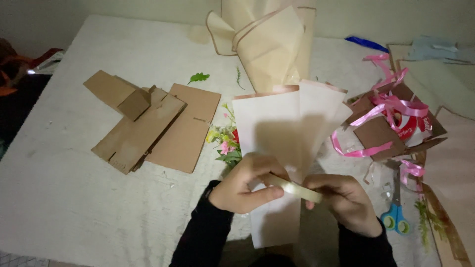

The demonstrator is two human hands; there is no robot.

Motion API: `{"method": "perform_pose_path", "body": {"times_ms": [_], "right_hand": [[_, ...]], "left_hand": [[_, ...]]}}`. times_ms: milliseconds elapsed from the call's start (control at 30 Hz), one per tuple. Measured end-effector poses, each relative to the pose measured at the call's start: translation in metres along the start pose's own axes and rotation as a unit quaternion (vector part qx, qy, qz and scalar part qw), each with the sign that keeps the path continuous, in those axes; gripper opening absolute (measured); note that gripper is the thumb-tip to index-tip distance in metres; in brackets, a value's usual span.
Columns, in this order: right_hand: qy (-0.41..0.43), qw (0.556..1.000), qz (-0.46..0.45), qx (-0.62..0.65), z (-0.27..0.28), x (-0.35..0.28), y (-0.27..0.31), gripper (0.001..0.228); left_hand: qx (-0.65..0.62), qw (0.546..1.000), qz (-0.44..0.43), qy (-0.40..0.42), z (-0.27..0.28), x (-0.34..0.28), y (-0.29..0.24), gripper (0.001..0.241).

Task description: The person prepares wrapping paper and assembles a bouquet by taping paper around the stems and arranging various flowers.

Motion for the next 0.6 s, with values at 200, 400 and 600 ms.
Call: {"method": "perform_pose_path", "body": {"times_ms": [200,400,600], "right_hand": [[-0.002,0.996,0.078,0.036,-0.001,-0.002,0.002,0.032],[-0.096,0.973,0.131,-0.162,-0.007,-0.010,0.014,0.013],[-0.070,0.940,0.232,-0.238,-0.020,-0.011,0.036,0.037]], "left_hand": [[-0.029,0.999,-0.004,-0.014,-0.005,0.004,-0.004,0.024],[0.260,0.964,0.012,-0.060,-0.025,-0.004,-0.015,0.019],[0.355,0.929,0.016,-0.107,-0.037,0.000,-0.027,0.032]]}}
Point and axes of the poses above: each hand's wrist, its own x-axis towards the middle knuckle, its own z-axis out of the back of the hand, y = z × x, the point moved 4 cm from there along x, towards the middle knuckle, and after that the axes turned 1 degree about z, right-handed, at the moved point
